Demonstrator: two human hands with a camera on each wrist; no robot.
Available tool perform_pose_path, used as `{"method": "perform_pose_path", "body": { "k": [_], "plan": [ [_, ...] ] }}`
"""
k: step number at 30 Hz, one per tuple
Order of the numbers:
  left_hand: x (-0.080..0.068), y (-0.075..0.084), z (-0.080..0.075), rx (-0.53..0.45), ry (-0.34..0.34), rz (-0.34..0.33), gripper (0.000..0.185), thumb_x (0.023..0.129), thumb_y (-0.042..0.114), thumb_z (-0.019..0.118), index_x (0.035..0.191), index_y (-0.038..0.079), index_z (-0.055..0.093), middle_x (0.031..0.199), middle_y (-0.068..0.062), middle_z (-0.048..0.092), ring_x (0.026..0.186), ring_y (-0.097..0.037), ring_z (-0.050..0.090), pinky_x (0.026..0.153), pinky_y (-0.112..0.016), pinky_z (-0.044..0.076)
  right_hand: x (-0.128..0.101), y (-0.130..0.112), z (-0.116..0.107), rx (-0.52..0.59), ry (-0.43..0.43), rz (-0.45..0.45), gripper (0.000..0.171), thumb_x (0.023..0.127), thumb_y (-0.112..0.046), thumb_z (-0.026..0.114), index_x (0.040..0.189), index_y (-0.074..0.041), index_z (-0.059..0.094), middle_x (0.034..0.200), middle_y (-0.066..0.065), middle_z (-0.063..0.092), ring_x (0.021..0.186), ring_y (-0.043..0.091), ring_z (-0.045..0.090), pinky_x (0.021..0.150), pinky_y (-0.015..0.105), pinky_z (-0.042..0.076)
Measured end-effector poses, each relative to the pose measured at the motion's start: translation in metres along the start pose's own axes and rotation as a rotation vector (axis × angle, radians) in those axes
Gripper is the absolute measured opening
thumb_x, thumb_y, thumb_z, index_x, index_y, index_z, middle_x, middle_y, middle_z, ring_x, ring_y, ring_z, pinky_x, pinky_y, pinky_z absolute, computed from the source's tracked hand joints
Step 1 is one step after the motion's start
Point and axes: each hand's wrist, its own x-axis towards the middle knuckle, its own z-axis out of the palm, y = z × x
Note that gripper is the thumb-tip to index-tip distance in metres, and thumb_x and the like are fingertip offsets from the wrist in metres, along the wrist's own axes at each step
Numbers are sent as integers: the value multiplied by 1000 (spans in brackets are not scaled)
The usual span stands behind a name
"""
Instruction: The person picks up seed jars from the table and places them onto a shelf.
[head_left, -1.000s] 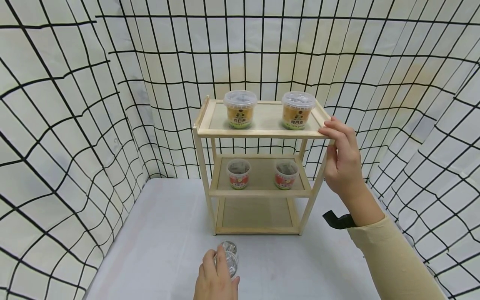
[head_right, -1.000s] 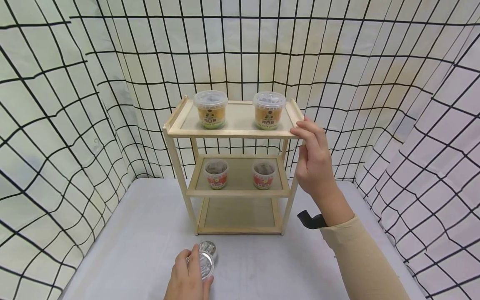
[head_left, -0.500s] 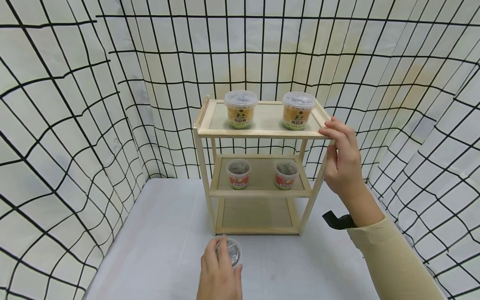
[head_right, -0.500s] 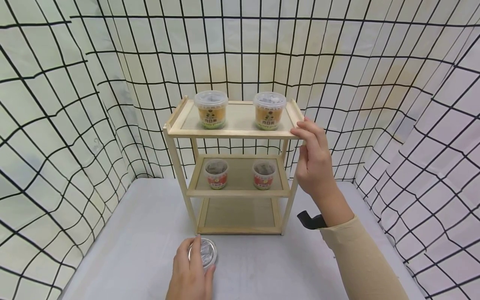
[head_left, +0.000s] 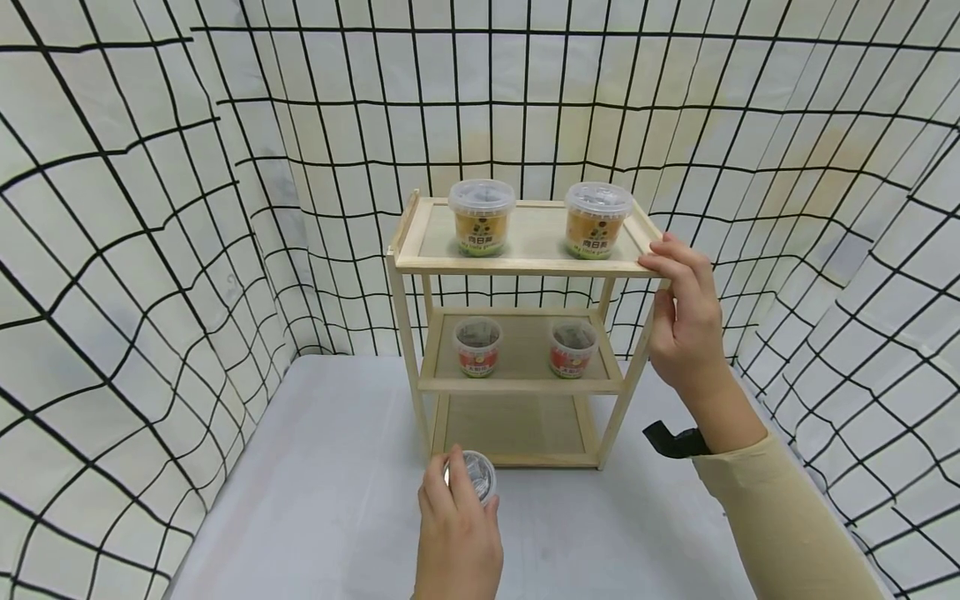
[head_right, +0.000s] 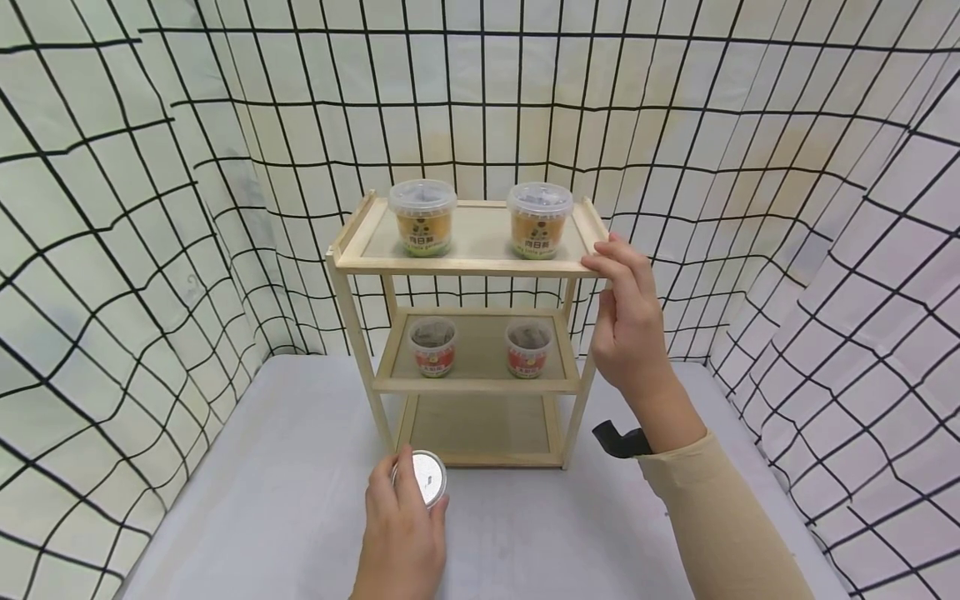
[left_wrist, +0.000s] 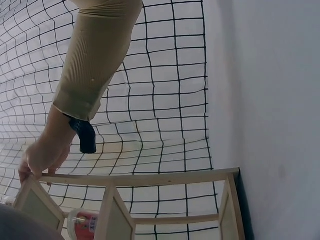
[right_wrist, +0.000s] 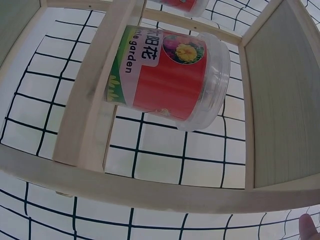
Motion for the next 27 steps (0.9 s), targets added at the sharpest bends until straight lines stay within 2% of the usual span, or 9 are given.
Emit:
{"method": "perform_pose_path", "body": {
  "k": [4,11,18,23,27],
  "plan": [
    [6,4,3,0,-21,-38,89,81,12,91,151,-13,43,137,-30,45,112,-45,57,88,-52,64,0,0,0,-5,-4,5,44,100,13,38,135,4,64,148,25,55,157,31,45,130,39,39],
    [17,12,12,-10,8,-90,88,81,10,91,149,-15,42,135,-31,44,106,-44,55,86,-53,62,0,0,0,-6,-4,9,45,99,13,38,135,4,64,149,25,55,157,31,45,130,40,38],
    [28,20,23,-17,-20,-160,82,87,15,88,147,-16,43,135,-31,43,119,-47,53,92,-57,61,0,0,0,3,5,12,46,98,14,38,134,4,64,149,24,56,157,31,46,130,41,39],
    [36,24,32,-1,-54,-204,83,89,18,88,149,-15,41,139,-32,42,125,-49,50,90,-58,61,0,1,1,10,9,12,46,98,16,39,134,4,65,148,24,56,156,32,46,130,41,39],
    [40,26,40,25,-46,-234,87,86,21,91,148,-13,42,141,-33,42,122,-50,51,85,-58,60,0,1,1,13,11,13,46,99,15,39,134,3,65,148,24,56,156,34,47,130,41,39]
  ]
}}
